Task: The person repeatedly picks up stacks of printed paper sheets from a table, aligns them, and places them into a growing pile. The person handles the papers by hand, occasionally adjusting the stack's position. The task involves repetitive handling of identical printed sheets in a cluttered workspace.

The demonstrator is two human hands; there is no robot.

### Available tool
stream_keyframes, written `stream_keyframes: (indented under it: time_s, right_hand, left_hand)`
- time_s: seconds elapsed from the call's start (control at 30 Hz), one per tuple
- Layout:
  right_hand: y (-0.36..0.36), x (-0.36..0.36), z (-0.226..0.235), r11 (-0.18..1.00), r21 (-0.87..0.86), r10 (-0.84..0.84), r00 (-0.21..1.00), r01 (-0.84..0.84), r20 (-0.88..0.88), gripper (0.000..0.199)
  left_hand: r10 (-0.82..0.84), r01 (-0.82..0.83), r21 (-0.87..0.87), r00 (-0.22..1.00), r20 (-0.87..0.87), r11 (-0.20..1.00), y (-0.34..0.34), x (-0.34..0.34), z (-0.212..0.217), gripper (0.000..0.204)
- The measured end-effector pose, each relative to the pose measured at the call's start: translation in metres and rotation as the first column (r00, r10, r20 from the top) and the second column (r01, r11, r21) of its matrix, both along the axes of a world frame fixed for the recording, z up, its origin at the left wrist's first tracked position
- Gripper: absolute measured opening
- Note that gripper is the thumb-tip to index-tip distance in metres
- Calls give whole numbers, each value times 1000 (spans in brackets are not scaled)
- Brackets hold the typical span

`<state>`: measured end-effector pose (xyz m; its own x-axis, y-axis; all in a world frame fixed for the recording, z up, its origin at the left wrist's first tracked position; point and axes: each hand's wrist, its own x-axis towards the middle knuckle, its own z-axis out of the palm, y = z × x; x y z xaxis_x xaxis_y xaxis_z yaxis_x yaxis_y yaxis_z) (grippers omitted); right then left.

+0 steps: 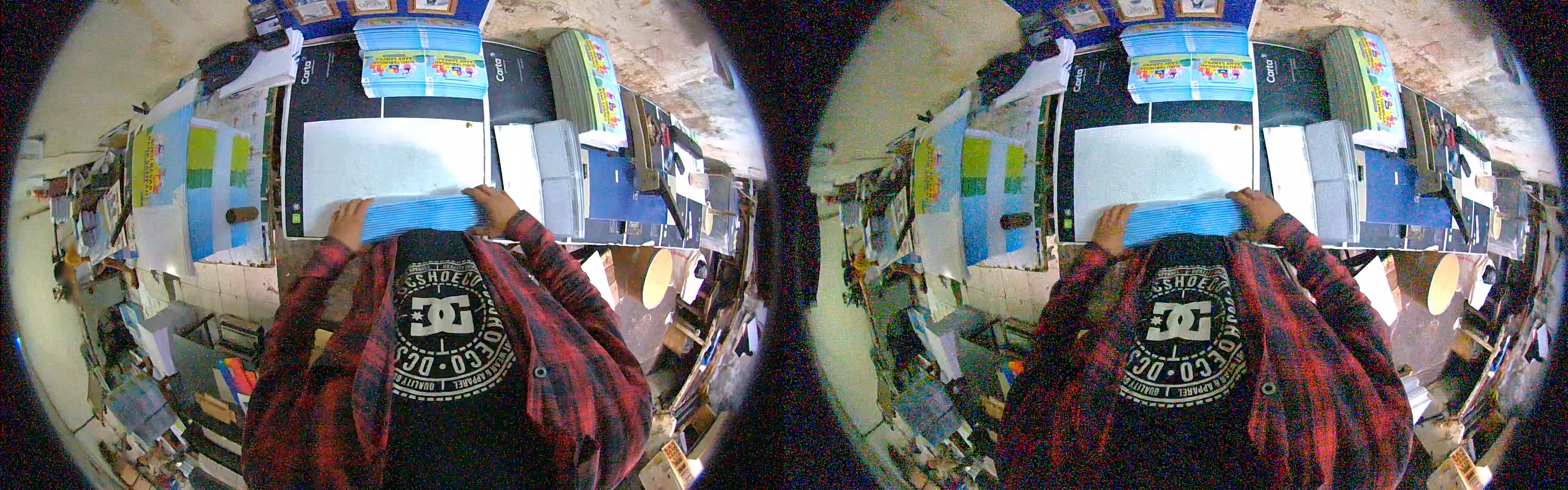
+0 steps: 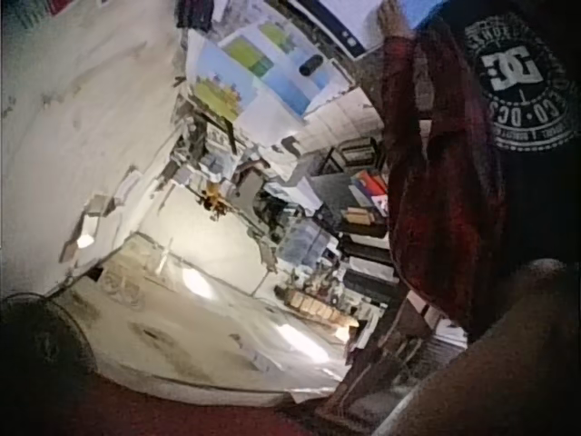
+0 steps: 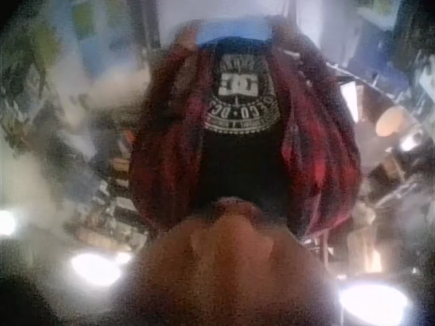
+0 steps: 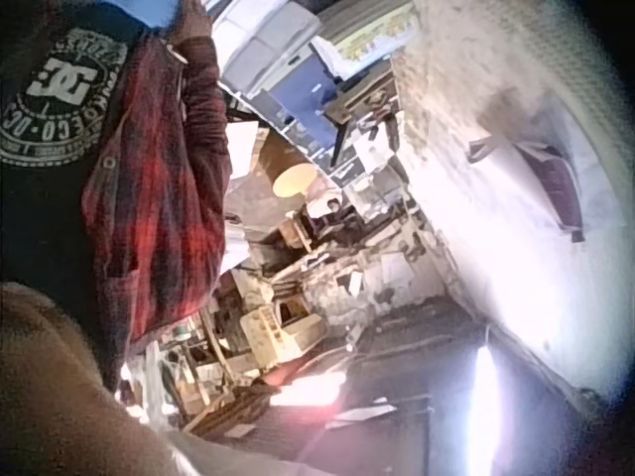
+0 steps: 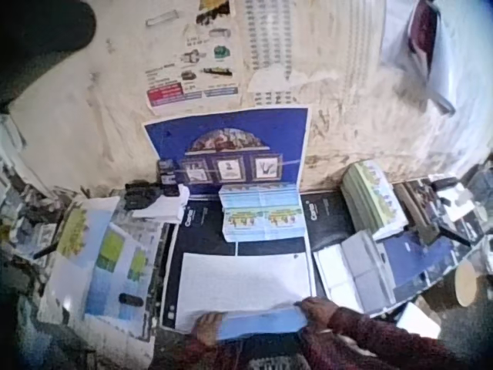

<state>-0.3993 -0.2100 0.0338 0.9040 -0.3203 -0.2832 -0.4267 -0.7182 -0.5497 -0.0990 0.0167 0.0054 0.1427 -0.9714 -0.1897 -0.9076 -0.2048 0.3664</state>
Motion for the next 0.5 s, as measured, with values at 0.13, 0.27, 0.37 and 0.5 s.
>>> stream_keyframes:
  time_s: [0.13, 0.27, 0.37, 0.5]
  right_hand:
    - [-41, -38, -77, 333, 908, -563, 826, 255, -25, 75]
    - [1, 7, -106, -201, 940, -890, 349, 276, -293, 86]
    - [12, -12, -96, -58, 972, -855, 491, 227, -166, 81]
    - [17, -12, -130, 212, 954, -878, 469, 210, 92, 80]
  left_hand:
    - [281, -376, 175, 251, -926, 910, 15, 36, -30, 44]
    - [337, -368, -50, 892, -303, 929, 6, 19, -99, 34]
    - [317, -463, -46, 672, -669, 885, 12, 4, -82, 33]
    - [366, -488, -253, 837, -407, 835, 44, 14, -134, 39]
